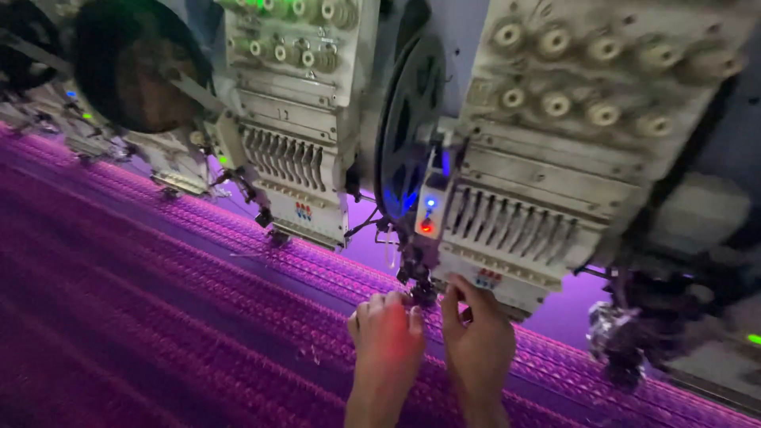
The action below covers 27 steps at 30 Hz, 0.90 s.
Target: The person threads a multi-head embroidery machine and uses a control panel to manage the textile manufacturing process.
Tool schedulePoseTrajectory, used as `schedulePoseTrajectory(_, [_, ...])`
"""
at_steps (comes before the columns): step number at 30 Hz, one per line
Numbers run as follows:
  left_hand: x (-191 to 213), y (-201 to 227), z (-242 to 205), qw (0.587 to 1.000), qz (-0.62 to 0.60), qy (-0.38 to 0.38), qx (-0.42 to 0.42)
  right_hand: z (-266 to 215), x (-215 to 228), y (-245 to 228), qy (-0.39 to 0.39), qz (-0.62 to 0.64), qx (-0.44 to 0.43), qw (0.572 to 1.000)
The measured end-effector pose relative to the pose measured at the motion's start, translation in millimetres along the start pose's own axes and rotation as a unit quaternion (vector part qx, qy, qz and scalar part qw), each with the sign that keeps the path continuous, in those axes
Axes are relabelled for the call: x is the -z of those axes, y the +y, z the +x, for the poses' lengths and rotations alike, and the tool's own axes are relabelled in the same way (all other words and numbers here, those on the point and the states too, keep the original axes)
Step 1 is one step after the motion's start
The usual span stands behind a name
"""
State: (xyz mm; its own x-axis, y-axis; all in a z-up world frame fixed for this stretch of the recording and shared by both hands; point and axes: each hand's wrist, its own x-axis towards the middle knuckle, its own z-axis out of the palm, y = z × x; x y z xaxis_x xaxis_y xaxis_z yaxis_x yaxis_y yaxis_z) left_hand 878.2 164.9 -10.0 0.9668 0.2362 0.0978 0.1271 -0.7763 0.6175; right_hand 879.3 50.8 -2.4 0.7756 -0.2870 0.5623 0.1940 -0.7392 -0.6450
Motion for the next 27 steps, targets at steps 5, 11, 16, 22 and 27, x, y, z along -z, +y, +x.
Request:
schedulePoseTrajectory(5, [2, -5, 42, 0.987, 0.026, -0.157, 0.038, 6, -56, 11, 0.133, 0.048, 0.079, 0.987])
schedulePoseTrajectory(11, [1, 1, 56, 0.983, -0.104, -0.15, -0.012, 9, -74, -2, 0.123, 0.156, 0.029, 0.98])
schedulePoseTrajectory(16, [24, 13, 46, 0.952, -0.234, -0.192, 0.053, -20, -64, 43, 0.002, 0.022, -0.043, 0.999])
schedulePoseTrajectory(22, [27, 3, 47, 0.918, -0.331, -0.21, 0.062, -58, -53, 83, -0.03, -0.174, 0.148, 0.973])
schedulePoseTrajectory(27, [11, -23, 58, 0.946, -0.267, -0.178, 0.042, -12, -60, 34, 0.073, 0.049, 0.131, 0.987])
